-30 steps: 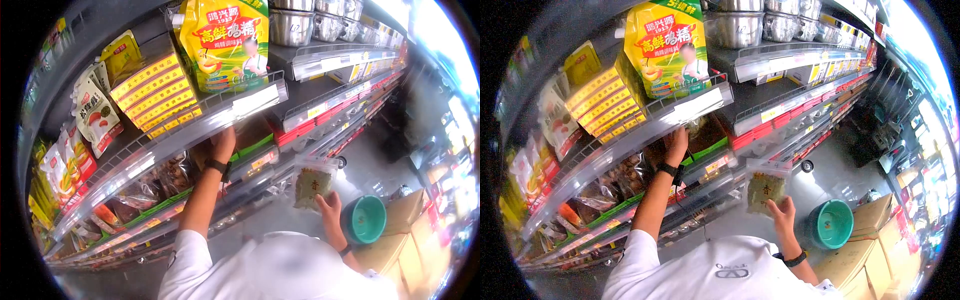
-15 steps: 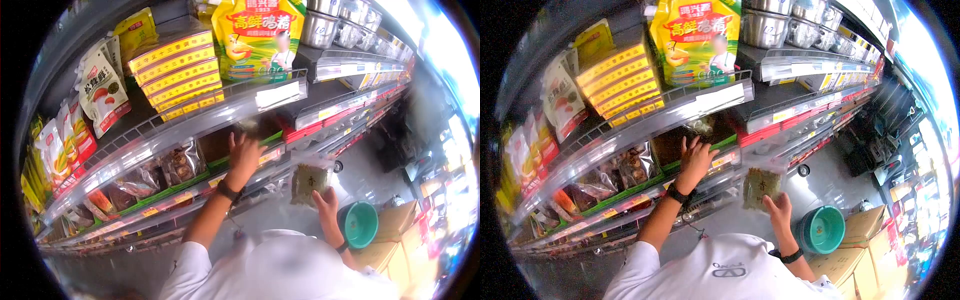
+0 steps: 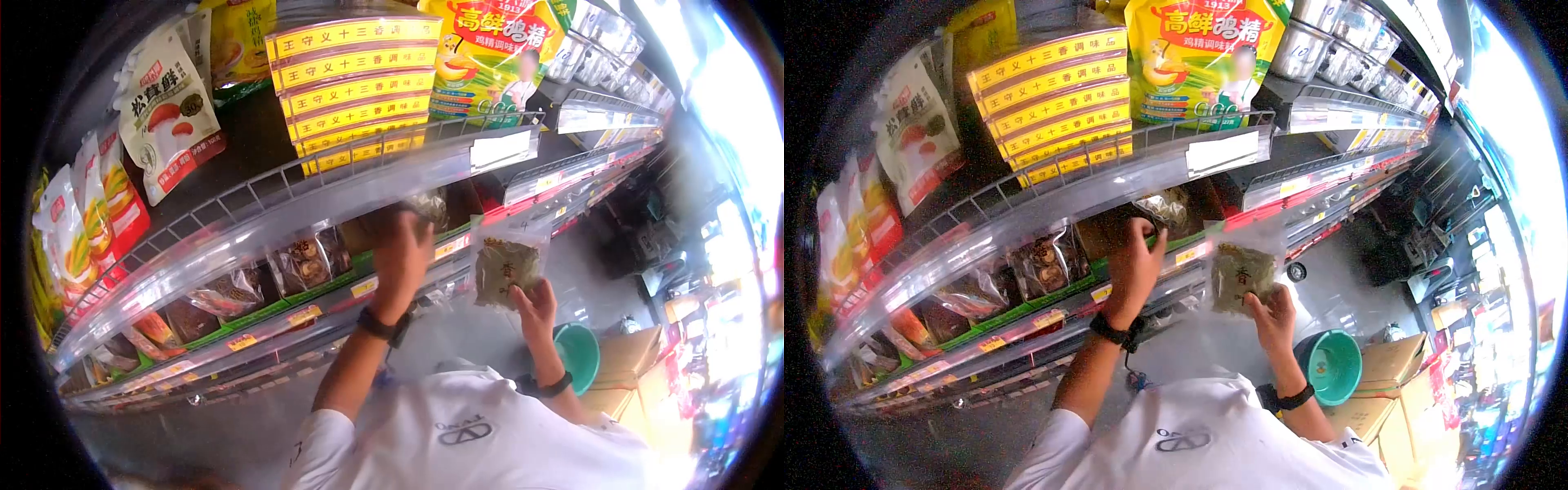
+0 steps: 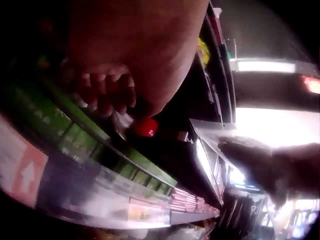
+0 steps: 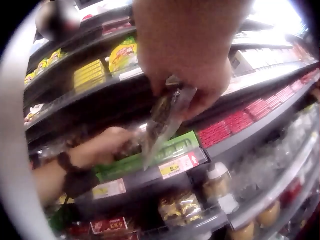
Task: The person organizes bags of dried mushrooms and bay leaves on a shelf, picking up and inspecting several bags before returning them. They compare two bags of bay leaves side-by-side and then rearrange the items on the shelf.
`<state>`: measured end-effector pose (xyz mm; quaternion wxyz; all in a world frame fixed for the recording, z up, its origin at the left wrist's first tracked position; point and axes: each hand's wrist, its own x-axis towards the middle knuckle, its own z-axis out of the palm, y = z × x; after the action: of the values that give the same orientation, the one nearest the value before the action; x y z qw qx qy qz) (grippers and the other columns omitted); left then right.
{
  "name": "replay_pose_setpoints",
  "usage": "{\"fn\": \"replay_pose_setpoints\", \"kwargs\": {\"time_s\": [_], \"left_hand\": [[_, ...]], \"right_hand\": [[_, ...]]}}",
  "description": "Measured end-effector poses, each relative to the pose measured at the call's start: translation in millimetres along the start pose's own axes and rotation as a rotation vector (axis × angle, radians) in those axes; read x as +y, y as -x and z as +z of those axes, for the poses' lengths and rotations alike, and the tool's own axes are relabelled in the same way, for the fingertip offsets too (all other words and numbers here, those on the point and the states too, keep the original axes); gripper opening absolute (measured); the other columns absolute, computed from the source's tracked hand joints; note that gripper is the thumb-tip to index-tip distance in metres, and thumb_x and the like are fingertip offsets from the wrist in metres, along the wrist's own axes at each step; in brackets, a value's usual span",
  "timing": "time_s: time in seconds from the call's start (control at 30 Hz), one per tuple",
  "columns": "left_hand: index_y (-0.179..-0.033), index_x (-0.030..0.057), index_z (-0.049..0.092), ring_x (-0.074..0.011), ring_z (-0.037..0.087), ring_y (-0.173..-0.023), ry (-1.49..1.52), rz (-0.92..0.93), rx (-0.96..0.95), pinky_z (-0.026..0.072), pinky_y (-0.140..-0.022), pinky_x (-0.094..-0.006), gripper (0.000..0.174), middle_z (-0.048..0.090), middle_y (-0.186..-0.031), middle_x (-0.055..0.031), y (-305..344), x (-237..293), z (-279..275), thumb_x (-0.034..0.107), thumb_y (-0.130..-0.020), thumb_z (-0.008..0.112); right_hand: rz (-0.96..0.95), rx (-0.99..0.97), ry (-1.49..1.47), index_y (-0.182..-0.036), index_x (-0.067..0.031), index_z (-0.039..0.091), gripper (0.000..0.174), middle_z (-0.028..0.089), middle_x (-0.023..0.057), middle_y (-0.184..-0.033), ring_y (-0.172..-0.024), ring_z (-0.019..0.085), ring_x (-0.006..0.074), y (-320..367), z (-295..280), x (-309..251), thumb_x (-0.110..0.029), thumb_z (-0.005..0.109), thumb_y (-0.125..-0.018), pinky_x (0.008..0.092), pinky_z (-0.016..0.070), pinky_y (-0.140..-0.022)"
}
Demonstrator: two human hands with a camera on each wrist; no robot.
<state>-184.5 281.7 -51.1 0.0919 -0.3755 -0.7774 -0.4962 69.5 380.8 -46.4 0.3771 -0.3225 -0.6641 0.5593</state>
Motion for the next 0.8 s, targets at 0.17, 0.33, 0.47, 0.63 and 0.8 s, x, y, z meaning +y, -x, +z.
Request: {"fn": "replay_pose_setpoints", "kwargs": {"time_s": [0.17, 0.33, 0.47, 0.63, 0.8], "left_hand": [[-0.091, 0.0037, 0.062, -0.0312, 0.063, -0.076, -0.288, 0.035, 0.188, 0.0505, -0.079, -0.0451, 0.033, 0.064, -0.085, -0.0117, -32, -23, -15, 0.036, -0.089, 0.069], [-0.091, 0.0022, 0.068, -0.0296, 0.068, -0.08, -0.42, 0.12, 0.193, 0.0531, -0.076, -0.0446, 0.041, 0.07, -0.085, -0.0127, -61, -40, -16, 0.043, -0.089, 0.067], [-0.094, 0.0023, 0.068, -0.0318, 0.068, -0.084, -0.282, -0.094, -0.003, 0.0536, -0.073, -0.0447, 0.036, 0.07, -0.092, -0.0163, -71, -43, -15, 0.038, -0.091, 0.064], [-0.095, 0.0018, 0.068, -0.0341, 0.067, -0.091, -0.524, 0.184, 0.119, 0.0519, -0.075, -0.0476, 0.028, 0.07, -0.094, -0.0175, -83, -40, 4, 0.028, -0.092, 0.061], [-0.1, 0.0041, 0.067, -0.0337, 0.063, -0.086, -0.524, 0.093, 0.17, 0.0498, -0.076, -0.0438, 0.021, 0.068, -0.093, -0.0164, -94, -108, 36, 0.021, -0.091, 0.058]], "right_hand": [[-0.032, -0.118, 0.012, -0.113, -0.0003, 0.054, 0.032, 0.063, 0.0064, -0.105, -0.095, 0.061, 0.0134, -18, 6, -5, -0.01, 0.072, -0.089, 0.0269, 0.0507, -0.081], [0.048, -0.21, 0.027, -0.111, 0.0001, 0.054, 0.03, 0.063, 0.0049, -0.102, -0.091, 0.058, 0.0102, -44, 2, 0, -0.005, 0.072, -0.088, 0.0259, 0.0493, -0.075], [-0.018, -0.292, -0.013, -0.105, 0.0003, 0.053, 0.028, 0.063, 0.0044, -0.097, -0.088, 0.057, 0.0088, -66, -16, 26, -0.005, 0.074, -0.087, 0.0248, 0.0489, -0.073], [0.012, -0.371, -0.093, -0.1, 0.0012, 0.053, 0.031, 0.064, 0.0047, -0.091, -0.083, 0.059, 0.0094, -86, -35, 43, -0.008, 0.077, -0.084, 0.0249, 0.0496, -0.07], [-0.103, -0.513, 0.096, -0.104, 0.0013, 0.054, 0.033, 0.066, 0.0068, -0.091, -0.078, 0.061, 0.0107, -110, -50, 47, -0.01, 0.077, -0.085, 0.0257, 0.0511, -0.07]]}}
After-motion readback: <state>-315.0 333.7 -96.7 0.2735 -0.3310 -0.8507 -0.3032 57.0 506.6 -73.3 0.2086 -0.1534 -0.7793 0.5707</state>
